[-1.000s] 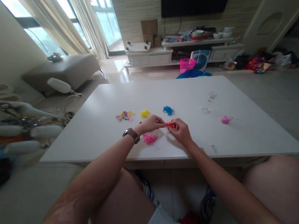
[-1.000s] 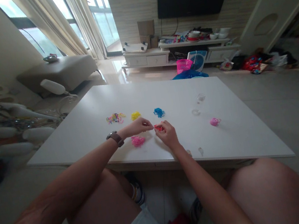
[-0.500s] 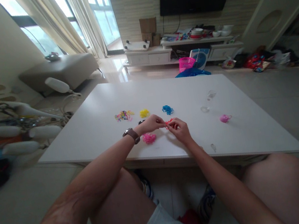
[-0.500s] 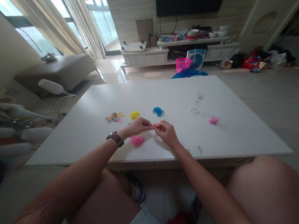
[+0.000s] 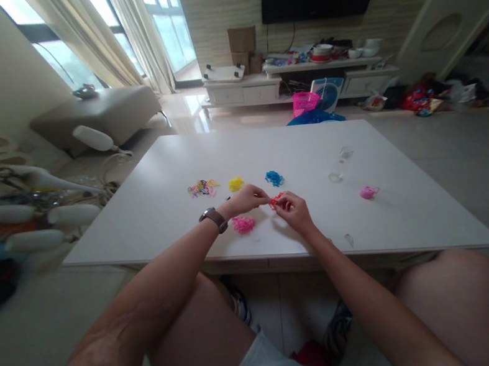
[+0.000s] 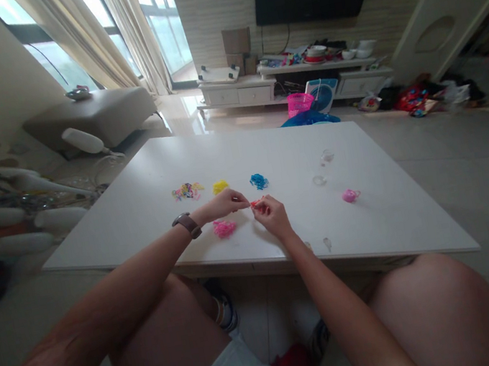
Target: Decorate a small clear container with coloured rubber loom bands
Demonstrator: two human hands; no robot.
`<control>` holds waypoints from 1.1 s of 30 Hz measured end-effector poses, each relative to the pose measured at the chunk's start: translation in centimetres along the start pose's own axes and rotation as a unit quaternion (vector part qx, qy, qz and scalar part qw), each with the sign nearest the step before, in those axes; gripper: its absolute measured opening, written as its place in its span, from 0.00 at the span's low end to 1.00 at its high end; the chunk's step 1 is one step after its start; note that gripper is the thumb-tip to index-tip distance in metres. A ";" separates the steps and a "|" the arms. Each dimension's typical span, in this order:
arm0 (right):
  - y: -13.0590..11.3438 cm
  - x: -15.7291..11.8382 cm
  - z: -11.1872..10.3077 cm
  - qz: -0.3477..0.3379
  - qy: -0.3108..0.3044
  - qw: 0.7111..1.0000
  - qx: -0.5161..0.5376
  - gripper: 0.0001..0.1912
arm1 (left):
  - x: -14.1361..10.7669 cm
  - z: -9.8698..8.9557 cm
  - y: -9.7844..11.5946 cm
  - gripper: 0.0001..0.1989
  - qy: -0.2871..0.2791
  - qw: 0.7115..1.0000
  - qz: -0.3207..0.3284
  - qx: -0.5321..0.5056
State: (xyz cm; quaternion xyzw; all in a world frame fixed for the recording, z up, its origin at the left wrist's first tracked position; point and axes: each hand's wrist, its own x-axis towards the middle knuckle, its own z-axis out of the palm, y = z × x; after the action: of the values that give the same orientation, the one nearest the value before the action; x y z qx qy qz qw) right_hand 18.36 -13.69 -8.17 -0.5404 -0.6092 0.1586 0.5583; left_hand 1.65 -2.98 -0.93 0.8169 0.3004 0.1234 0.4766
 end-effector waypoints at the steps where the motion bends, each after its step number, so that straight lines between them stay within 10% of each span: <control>1: -0.1 0.0 0.0 -0.001 0.003 1.000 -0.003 0.05 | 0.0 0.0 0.0 0.19 -0.004 1.000 -0.002 0.000; 26: -0.6 0.0 -0.3 -0.016 0.031 0.999 -0.024 0.05 | 0.5 -0.1 -0.9 0.13 -0.019 0.999 0.021 0.036; 33: -0.4 0.0 -0.1 0.011 0.056 0.998 -0.034 0.07 | 0.4 -4.6 -2.5 0.12 0.076 0.989 -0.064 0.113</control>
State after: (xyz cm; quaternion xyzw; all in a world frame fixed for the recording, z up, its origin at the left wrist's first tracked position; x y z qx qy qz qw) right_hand 18.27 -13.82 -7.83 -0.5737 -0.5760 0.1140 0.5710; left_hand -1.23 1.45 -0.69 0.8328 0.3991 0.1194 0.3645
